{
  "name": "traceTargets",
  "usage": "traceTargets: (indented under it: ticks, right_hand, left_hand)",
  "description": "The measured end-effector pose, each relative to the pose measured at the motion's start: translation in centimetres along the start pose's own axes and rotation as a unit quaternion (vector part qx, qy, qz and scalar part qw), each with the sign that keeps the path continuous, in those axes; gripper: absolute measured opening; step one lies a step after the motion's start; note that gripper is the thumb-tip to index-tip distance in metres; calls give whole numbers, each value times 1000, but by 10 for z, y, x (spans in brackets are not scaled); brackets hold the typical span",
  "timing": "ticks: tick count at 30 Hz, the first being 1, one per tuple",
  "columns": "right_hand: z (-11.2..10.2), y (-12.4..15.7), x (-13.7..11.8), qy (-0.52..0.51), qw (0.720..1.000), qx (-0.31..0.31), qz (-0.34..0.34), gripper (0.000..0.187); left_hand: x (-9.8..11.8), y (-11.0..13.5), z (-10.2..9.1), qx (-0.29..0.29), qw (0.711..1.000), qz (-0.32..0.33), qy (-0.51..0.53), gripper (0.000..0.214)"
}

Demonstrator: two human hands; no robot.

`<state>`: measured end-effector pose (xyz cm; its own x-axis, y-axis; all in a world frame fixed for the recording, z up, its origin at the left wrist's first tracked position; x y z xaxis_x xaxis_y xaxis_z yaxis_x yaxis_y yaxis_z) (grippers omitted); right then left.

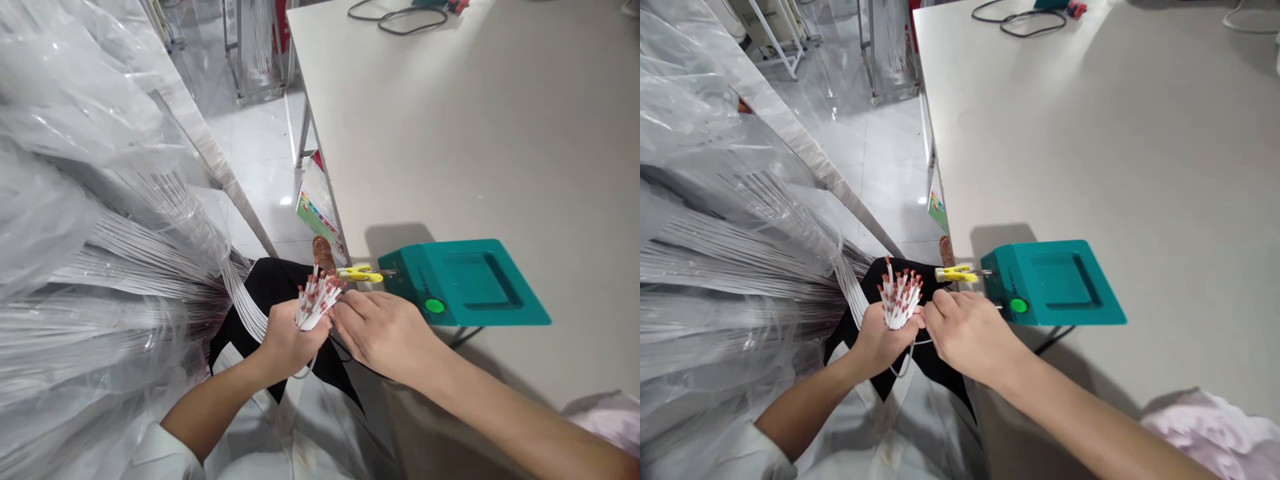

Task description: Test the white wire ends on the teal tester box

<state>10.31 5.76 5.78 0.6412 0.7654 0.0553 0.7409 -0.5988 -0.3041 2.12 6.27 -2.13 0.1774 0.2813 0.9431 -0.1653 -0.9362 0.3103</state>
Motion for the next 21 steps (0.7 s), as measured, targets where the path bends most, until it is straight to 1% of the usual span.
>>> traceTargets:
  ticks: [4, 6, 7, 9, 12, 13, 14, 16, 18, 19, 21]
  right_hand:
    - [7, 6, -7, 16, 999, -18, -38, 20]
    - [6, 11, -10, -1, 998, -27, -52, 18]
    - [4, 12, -8, -18, 999, -27, -43, 19]
    - [-2, 14, 1, -62, 998, -14, 12, 22]
    - [-8, 16, 22, -128, 984, 15, 123, 21]
    - [-6, 16, 26, -143, 979, 16, 144, 20]
    - [-4, 15, 27, -155, 976, 12, 150, 22]
    - [3, 11, 24, -168, 977, 0, 134, 23]
    - [6, 7, 18, -167, 981, 0, 99, 23]
    - [5, 5, 15, -152, 985, 7, 78, 23]
    - [3, 3, 6, -91, 995, 19, 28, 22]
  left_hand:
    - [-3, -2, 3, 1, 999, -36, 41, 18]
    - [-2, -3, 0, 11, 998, -49, 48, 18]
    - [-1, -4, -3, 18, 997, -58, 46, 17]
    - [-1, -3, -8, 31, 996, -74, 38, 15]
    - [1, -3, -8, 25, 996, -76, 36, 13]
    - [2, -3, -7, 15, 997, -73, 37, 13]
    - [3, -3, -4, 3, 997, -69, 37, 14]
    - [4, -3, -1, -14, 997, -63, 35, 15]
    - [3, -2, 2, -27, 997, -61, 34, 13]
    - [1, -2, 3, -28, 997, -60, 36, 11]
    - [-1, -2, 4, -24, 997, -59, 39, 8]
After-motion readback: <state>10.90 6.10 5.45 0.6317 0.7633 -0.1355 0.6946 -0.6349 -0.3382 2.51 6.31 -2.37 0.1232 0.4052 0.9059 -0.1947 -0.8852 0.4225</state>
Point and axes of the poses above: each hand's wrist, its own y-axis away from the middle knuckle, its own z-axis out of the palm, x = y × z, the point moved 9 cm from there along -y, towards the middle knuckle, and after that the axes turned 4 degrees about -x, right-handed, at the moved point
